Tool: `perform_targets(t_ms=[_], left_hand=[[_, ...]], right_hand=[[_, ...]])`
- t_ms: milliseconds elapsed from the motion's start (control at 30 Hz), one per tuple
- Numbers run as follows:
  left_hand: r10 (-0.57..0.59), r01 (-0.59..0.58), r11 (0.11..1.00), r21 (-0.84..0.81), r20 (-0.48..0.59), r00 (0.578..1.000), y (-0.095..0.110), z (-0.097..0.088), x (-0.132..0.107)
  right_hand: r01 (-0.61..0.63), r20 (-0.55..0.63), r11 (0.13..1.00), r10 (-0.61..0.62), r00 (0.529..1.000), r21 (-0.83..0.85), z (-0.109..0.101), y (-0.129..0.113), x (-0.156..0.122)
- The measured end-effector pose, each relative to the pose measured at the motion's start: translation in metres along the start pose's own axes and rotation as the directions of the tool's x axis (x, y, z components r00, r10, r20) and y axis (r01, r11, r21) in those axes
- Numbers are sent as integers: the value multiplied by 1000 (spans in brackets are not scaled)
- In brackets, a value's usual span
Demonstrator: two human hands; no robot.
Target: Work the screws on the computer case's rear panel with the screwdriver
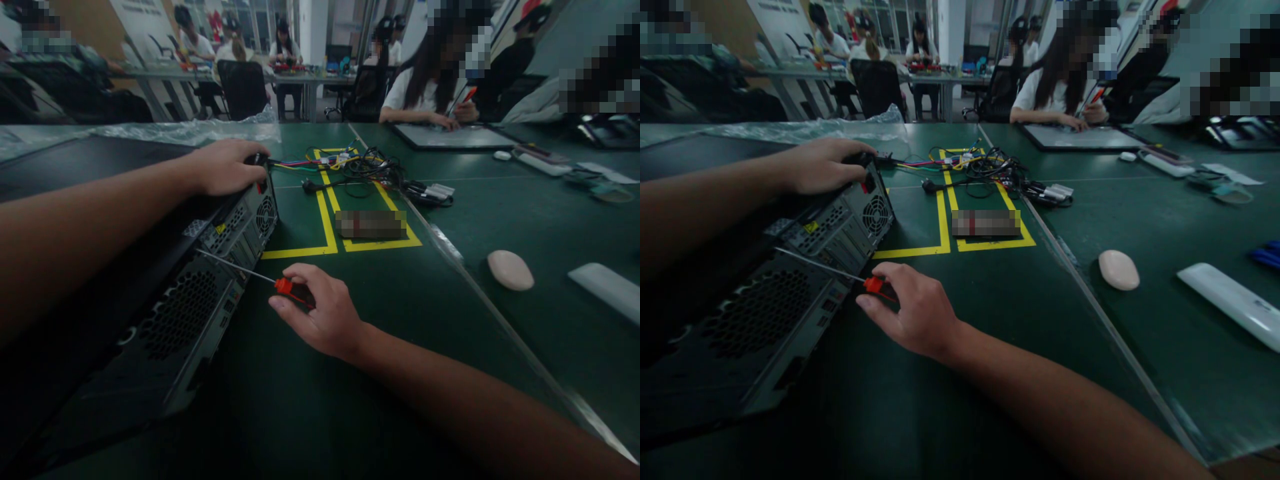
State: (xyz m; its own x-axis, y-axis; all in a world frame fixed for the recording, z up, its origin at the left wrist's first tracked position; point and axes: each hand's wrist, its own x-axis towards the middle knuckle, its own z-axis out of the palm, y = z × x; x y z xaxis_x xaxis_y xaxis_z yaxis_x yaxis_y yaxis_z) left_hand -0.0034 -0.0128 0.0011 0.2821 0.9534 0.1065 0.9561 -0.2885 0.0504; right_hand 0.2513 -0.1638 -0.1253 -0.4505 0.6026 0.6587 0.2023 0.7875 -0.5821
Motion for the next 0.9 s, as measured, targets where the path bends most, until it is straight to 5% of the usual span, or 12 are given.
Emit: perform_targets(t_ms=[400,900], left_hand=[[-5,5,1000,-18,12,1000,-1,-1,0],[-8,8,1000,-8,14,1000,2,-2,-1]], right_hand=[[69,-3,996,-69,998,-49,-1,2,2],[12,29,1000,-11,1000,-29,-1,2,1]])
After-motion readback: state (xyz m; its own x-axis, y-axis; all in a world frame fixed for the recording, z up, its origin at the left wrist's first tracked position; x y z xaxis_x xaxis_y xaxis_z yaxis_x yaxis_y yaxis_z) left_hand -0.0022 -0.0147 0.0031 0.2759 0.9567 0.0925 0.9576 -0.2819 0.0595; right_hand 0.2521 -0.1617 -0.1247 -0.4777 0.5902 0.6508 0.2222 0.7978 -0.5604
